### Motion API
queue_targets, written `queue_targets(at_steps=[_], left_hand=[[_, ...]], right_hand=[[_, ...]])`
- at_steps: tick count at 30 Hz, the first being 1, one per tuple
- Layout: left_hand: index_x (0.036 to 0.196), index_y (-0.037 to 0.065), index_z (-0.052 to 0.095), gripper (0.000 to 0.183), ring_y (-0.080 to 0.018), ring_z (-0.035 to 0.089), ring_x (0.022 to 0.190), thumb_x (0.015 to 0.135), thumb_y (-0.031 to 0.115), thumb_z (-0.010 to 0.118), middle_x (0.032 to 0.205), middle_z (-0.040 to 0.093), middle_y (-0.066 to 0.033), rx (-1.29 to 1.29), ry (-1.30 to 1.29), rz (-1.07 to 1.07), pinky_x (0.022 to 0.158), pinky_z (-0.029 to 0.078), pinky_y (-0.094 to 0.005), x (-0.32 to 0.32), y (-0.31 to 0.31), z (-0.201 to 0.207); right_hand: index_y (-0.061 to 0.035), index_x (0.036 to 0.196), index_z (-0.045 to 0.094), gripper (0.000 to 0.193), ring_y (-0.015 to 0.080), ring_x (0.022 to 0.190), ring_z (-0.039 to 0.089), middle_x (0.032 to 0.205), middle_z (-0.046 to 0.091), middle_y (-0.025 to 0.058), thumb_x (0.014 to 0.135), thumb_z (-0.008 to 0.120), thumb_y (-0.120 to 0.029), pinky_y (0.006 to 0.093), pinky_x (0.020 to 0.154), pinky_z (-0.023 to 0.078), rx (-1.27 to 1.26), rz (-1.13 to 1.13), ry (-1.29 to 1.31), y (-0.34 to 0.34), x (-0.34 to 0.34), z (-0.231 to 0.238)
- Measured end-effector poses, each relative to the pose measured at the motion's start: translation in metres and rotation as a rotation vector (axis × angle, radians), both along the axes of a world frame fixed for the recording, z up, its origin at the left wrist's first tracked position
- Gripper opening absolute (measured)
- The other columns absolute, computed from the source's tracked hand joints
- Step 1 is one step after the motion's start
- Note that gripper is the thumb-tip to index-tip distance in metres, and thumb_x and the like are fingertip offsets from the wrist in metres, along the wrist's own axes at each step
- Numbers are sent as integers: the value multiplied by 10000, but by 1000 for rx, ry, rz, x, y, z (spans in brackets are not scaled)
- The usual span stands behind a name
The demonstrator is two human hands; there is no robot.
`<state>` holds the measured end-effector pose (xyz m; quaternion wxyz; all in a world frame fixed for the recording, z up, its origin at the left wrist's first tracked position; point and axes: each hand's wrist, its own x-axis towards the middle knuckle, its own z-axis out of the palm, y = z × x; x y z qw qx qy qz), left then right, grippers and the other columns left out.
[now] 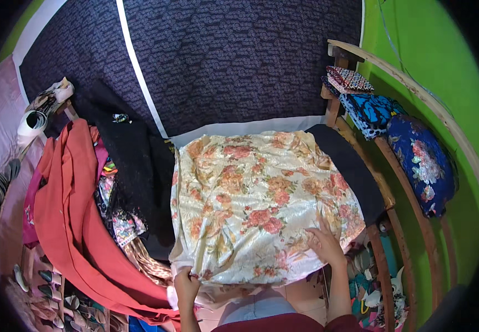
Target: Folding a large floral print fabric and placing it on a storage shelf.
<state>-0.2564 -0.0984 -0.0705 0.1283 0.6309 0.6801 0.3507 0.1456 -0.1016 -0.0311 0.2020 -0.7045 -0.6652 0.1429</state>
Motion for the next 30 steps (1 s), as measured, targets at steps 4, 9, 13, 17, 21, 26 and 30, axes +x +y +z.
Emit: queue_targets(at_steps=[4, 9, 13, 17, 21, 26, 30], left_hand=[[911, -15, 607, 313, -364, 579, 672, 631, -2, 469, 696, 576, -221, -127, -44, -37, 619, 450, -399, -6, -3, -5], [895, -37, 596, 276, -350, 586, 622, 644, 3, 487, 657, 586, -205, -151, -88, -55, 587, 456, -375, -21, -14, -14], [868, 1, 617, 244, -326, 602, 653, 639, 45, 544, 683, 599, -196, -329, -70, -84, 598, 457, -369, -42, -15, -36], [911, 66, 644, 257, -238, 640, 762, 666, 118, 591, 848, 654, -110, -595, 392, -275, 698, 486, -308, -39, 1, 1], [927, 75, 642, 343, -257, 636, 757, 739, 362, 622, 813, 650, -120, -486, 39, -366, 675, 478, -343, -16, 53, 59], [844, 12, 628, 251, -353, 583, 780, 749, 239, 578, 757, 602, -190, 44, 151, -216, 701, 461, -368, 42, 164, 61], [1163, 67, 504, 478, -345, 364, 1182, 778, 341, 574, 1218, 479, -146, 61, 459, 34, 919, 300, -543, 67, 215, 16]], right_hand=[[-77, 1214, 488, 493, 370, 1317, 133, 1416, 178, 217, 762, 614, -229, 528, 1031, 120, 233, -169, -1, 4, 9, -10], [4, 1291, 363, 596, 396, 1322, 65, 1426, 85, 248, 795, 603, -224, 466, 1052, 138, 362, -443, -110, 15, 46, -39], [46, 1301, 318, 679, 395, 1322, 60, 1430, 51, 244, 791, 609, -295, 468, 1052, 146, 284, -585, -57, 22, 61, -48], [64, 1311, 280, 733, 394, 1324, 52, 1431, 42, 244, 777, 612, -312, 446, 1055, 162, 233, -776, -95, 45, 52, -15], [-30, 1331, 311, 711, 337, 1341, 44, 1454, 68, 163, 740, 610, -290, 605, 993, 143, 320, -656, -110, 101, 73, -17], [-119, 1372, 234, 798, 307, 1335, 117, 1446, 153, 125, 715, 657, -281, 649, 970, 132, 153, -529, -358, 161, 88, 26], [-81, 1300, 374, 770, 290, 1264, 317, 1345, 366, 154, 650, 716, -311, 527, 983, 268, 94, -616, -498, 200, 128, 25]])
